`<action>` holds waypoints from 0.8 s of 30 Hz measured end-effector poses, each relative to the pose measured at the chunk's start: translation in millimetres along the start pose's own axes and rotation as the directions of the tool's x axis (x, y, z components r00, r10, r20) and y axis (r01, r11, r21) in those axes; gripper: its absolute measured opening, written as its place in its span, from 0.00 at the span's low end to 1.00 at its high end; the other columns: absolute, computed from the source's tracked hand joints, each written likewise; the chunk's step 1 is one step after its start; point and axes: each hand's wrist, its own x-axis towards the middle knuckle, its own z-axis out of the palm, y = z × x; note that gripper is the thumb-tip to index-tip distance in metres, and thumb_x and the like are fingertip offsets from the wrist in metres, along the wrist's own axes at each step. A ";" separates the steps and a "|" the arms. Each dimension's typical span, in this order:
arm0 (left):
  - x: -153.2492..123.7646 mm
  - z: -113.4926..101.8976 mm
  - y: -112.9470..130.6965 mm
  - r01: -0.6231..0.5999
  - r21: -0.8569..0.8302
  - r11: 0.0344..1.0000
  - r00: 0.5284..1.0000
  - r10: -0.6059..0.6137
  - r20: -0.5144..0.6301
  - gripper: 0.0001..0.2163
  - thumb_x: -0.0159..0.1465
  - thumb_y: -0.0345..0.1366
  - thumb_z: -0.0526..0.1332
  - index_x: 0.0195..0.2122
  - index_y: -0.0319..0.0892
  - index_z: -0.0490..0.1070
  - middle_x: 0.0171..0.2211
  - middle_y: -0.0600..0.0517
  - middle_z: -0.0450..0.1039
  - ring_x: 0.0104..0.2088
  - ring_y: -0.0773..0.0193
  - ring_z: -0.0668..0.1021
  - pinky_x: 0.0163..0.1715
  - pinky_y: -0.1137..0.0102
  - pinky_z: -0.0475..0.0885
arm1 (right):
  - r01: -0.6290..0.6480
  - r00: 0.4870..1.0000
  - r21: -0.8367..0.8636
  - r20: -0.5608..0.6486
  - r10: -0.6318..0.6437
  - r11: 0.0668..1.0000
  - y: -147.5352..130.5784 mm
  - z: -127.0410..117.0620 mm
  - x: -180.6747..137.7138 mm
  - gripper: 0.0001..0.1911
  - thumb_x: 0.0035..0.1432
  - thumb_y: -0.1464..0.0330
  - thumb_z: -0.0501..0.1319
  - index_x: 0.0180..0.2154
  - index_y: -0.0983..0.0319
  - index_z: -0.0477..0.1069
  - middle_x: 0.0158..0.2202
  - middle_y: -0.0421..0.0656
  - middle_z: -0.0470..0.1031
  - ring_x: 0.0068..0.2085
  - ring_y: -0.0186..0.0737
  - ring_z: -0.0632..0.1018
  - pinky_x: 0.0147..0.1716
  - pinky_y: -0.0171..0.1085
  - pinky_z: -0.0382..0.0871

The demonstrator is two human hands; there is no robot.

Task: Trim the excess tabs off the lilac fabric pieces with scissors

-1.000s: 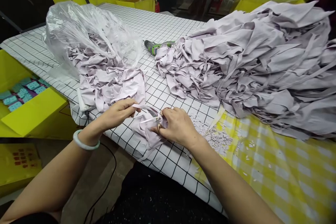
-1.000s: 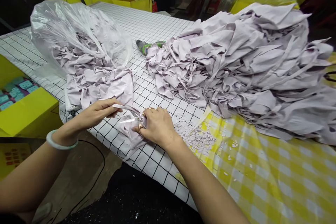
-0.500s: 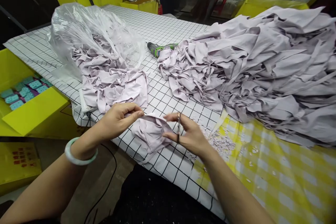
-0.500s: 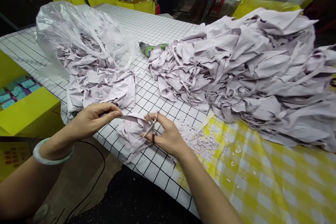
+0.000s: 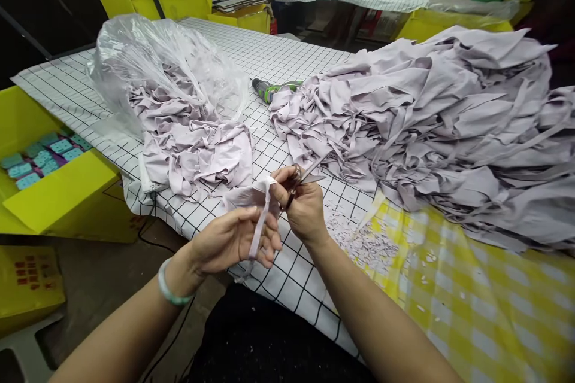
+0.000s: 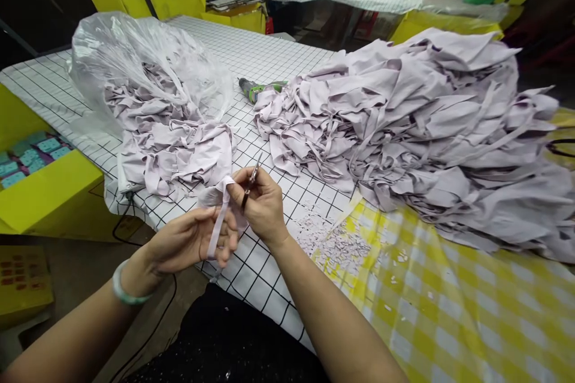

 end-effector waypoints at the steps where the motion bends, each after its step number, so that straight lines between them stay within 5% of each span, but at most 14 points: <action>1: 1.6 4.5 1.3 0.009 -0.023 1.000 1.000 -0.009 0.018 0.17 0.65 0.48 0.60 0.40 0.37 0.77 0.31 0.44 0.75 0.29 0.62 0.77 0.30 0.68 0.74 | -0.003 1.000 -0.002 0.005 0.003 1.000 0.0 -1.3 -0.8 0.12 0.55 0.59 0.68 0.31 0.57 0.67 0.31 0.39 0.72 0.32 0.36 0.72 0.32 0.36 0.70; 6: 9.2 20.0 2.4 -0.151 -0.015 0.988 0.984 0.149 -0.094 0.09 0.64 0.38 0.64 0.37 0.37 0.78 0.24 0.54 0.63 0.24 0.71 0.66 0.24 0.74 0.65 | -0.034 0.999 -0.022 0.028 0.035 0.999 3.1 -16.1 -9.7 0.17 0.54 0.57 0.70 0.30 0.58 0.66 0.35 0.41 0.75 0.37 0.38 0.75 0.38 0.39 0.72; 10: 11.4 21.1 -3.3 -0.318 0.262 0.911 0.908 0.372 -0.192 0.08 0.63 0.39 0.66 0.36 0.39 0.78 0.23 0.56 0.61 0.22 0.72 0.60 0.21 0.74 0.55 | -0.109 0.994 -0.018 -0.020 0.108 0.994 10.4 -31.6 -22.0 0.17 0.52 0.57 0.72 0.30 0.59 0.68 0.34 0.41 0.74 0.34 0.37 0.74 0.34 0.37 0.70; 16: 5.5 20.9 -2.2 -0.221 0.500 0.837 0.933 0.332 -0.142 0.14 0.67 0.47 0.62 0.34 0.41 0.76 0.19 0.59 0.53 0.20 0.71 0.55 0.20 0.71 0.49 | -0.289 0.957 0.011 0.027 0.289 0.957 20.1 -30.4 -43.9 0.19 0.47 0.57 0.74 0.28 0.60 0.69 0.31 0.39 0.73 0.33 0.36 0.73 0.34 0.36 0.70; 20: 3.0 21.4 4.5 -0.120 0.550 0.826 0.964 0.229 -0.133 0.15 0.68 0.46 0.60 0.32 0.40 0.75 0.18 0.60 0.50 0.20 0.71 0.52 0.19 0.72 0.47 | -0.366 0.931 0.095 0.021 0.365 0.926 19.1 -20.5 -56.3 0.22 0.44 0.55 0.75 0.26 0.60 0.67 0.26 0.36 0.68 0.26 0.31 0.68 0.26 0.33 0.66; 24: 3.6 26.0 7.4 -0.187 0.726 0.662 0.918 0.380 -0.110 0.14 0.69 0.42 0.60 0.29 0.40 0.76 0.25 0.53 0.61 0.27 0.67 0.65 0.26 0.72 0.62 | -0.464 0.883 0.168 0.013 0.469 0.870 16.7 -15.7 -64.2 0.25 0.41 0.54 0.77 0.26 0.59 0.65 0.21 0.33 0.64 0.21 0.28 0.64 0.20 0.31 0.61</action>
